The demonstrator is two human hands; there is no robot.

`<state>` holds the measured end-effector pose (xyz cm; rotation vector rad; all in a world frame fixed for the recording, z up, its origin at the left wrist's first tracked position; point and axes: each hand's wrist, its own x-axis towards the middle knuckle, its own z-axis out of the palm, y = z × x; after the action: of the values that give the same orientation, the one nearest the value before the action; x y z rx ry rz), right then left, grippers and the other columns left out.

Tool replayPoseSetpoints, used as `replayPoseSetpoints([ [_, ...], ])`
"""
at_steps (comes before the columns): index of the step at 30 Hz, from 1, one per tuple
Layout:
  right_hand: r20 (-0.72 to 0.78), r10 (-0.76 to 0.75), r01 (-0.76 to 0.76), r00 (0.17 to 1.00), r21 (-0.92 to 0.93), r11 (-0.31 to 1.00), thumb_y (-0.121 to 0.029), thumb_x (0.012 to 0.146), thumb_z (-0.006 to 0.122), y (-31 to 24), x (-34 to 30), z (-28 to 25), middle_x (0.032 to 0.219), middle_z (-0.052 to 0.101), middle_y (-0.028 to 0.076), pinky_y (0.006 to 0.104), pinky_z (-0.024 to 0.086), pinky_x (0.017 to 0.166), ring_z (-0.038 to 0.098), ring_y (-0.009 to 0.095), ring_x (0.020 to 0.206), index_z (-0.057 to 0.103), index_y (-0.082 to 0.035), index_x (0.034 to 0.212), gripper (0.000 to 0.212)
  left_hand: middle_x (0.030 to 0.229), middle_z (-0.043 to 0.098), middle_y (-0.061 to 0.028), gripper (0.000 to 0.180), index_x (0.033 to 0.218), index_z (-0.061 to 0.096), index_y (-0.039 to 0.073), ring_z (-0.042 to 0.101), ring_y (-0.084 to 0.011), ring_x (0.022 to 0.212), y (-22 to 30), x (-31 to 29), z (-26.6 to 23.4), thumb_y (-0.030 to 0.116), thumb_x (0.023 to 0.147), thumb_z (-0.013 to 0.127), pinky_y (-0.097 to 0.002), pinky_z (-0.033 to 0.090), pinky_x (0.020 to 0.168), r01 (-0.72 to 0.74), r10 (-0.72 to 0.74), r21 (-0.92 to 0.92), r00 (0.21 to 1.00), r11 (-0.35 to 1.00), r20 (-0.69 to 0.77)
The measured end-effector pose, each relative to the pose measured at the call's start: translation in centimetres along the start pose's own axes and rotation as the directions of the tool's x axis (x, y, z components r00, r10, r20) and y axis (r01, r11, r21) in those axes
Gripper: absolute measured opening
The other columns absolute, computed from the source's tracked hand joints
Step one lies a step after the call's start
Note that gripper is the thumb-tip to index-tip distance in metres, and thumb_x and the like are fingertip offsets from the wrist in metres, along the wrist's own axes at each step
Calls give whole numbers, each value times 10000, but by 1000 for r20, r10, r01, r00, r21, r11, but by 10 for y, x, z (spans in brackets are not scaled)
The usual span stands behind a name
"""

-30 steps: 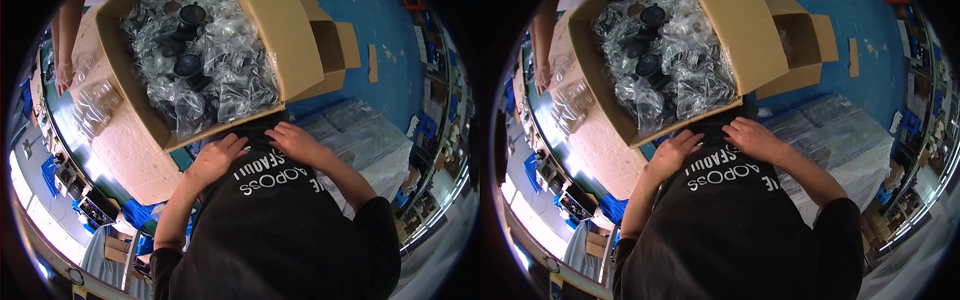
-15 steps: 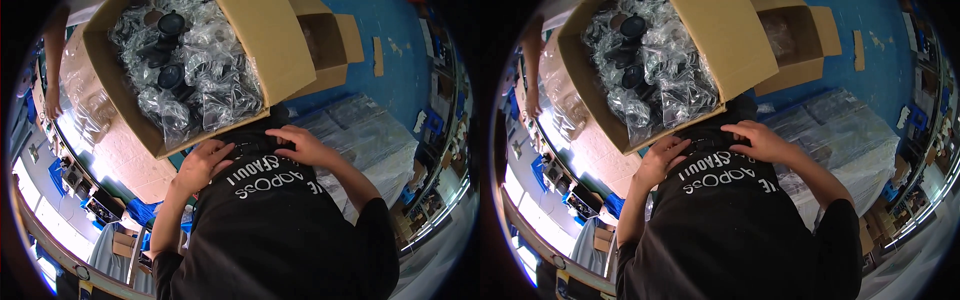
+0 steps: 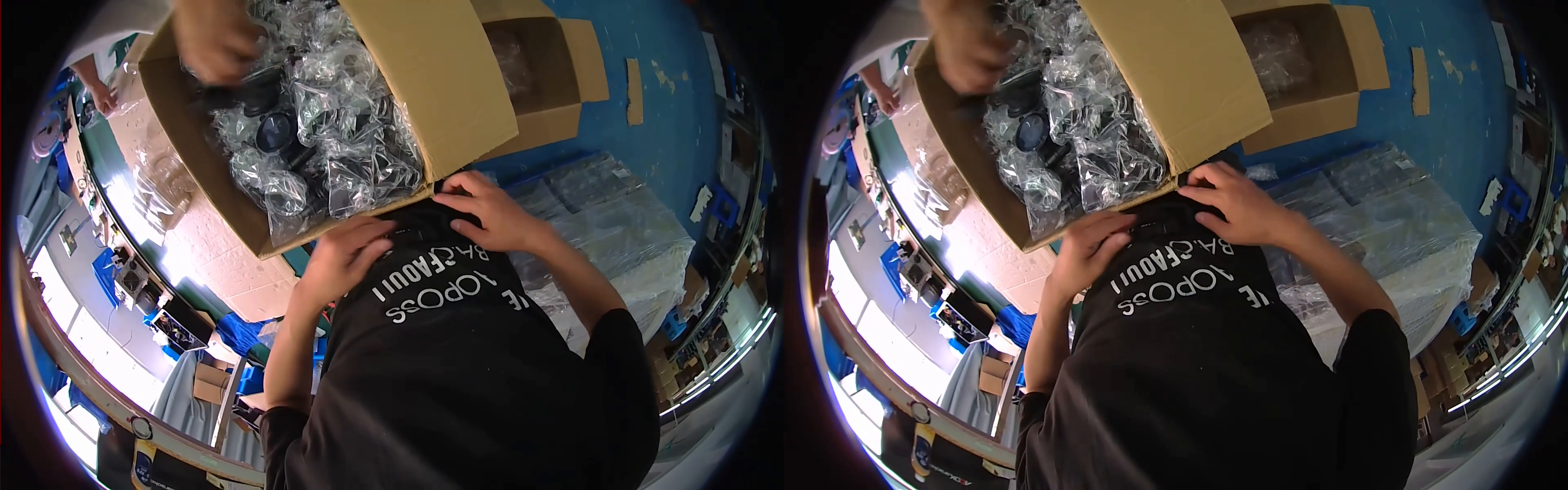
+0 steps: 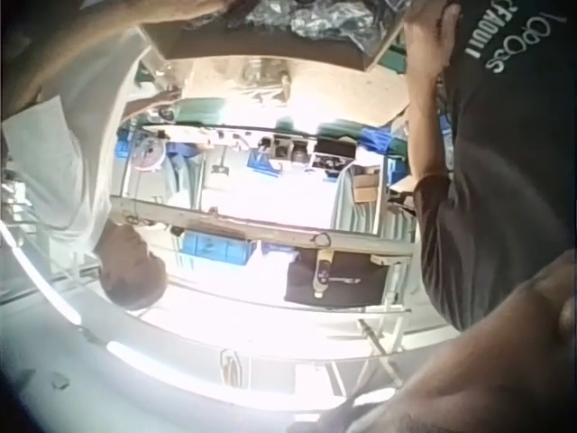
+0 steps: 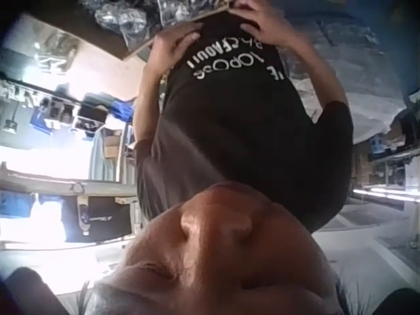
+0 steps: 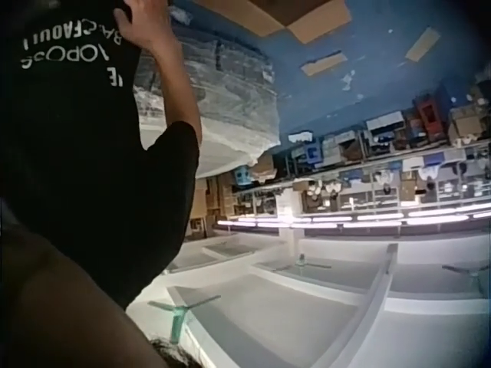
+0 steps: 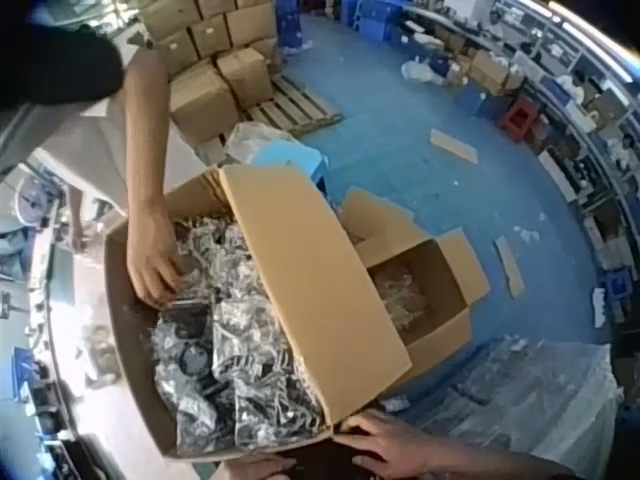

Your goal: Unpacking and organizing small items from a cardboard box on a factory workbench.

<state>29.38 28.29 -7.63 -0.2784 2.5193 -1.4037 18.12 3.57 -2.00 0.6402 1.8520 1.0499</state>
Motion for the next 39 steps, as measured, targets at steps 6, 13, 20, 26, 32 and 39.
replayPoseSetpoints([
  [6,-35,-245,239,969,-131,962,-36,777,538,-8,5,-1,938,551,105,272,440,740,522,226,905,573,-31,1002,227,918,634,-151,256,942,632,-5,604,-313,745,10,39,29,226,832,616,-365,480,664,-129,29,308,950,943,311],
  [13,276,16,64,961,-278,959,-98,781,548,-17,-16,3,962,582,114,319,449,670,550,260,830,528,-37,837,85,858,634,-155,338,869,588,-5,594,-339,759,23,47,41,333,857,581,-405,461,677,-187,-73,487,881,853,467],
  [20,339,286,-321,896,53,945,-157,853,534,-37,-19,-12,647,591,140,373,428,531,531,325,537,522,-45,688,200,724,635,-171,437,813,572,-12,610,-362,682,20,46,47,412,884,492,-413,474,619,-261,-90,519,827,814,556],
  [26,105,240,-241,965,2,970,-246,903,511,-26,-54,28,528,559,150,399,407,475,511,370,481,506,-39,598,368,678,630,-173,442,812,569,-11,608,-375,643,13,41,53,412,891,471,-417,473,597,-346,-40,502,792,793,609],
  [32,75,267,-268,961,5,963,-230,899,515,-23,-74,37,565,577,148,393,413,471,528,365,501,519,-47,621,333,664,629,-164,443,795,573,-5,605,-371,624,12,42,64,411,896,460,-414,472,586,-417,-11,509,766,753,643],
  [39,7,219,-219,976,21,975,-215,886,525,-12,-81,42,569,575,145,397,409,471,521,367,497,530,-54,648,287,655,630,-158,446,777,580,9,601,-366,594,5,42,70,420,895,452,-407,470,570,-424,22,515,787,745,616],
])
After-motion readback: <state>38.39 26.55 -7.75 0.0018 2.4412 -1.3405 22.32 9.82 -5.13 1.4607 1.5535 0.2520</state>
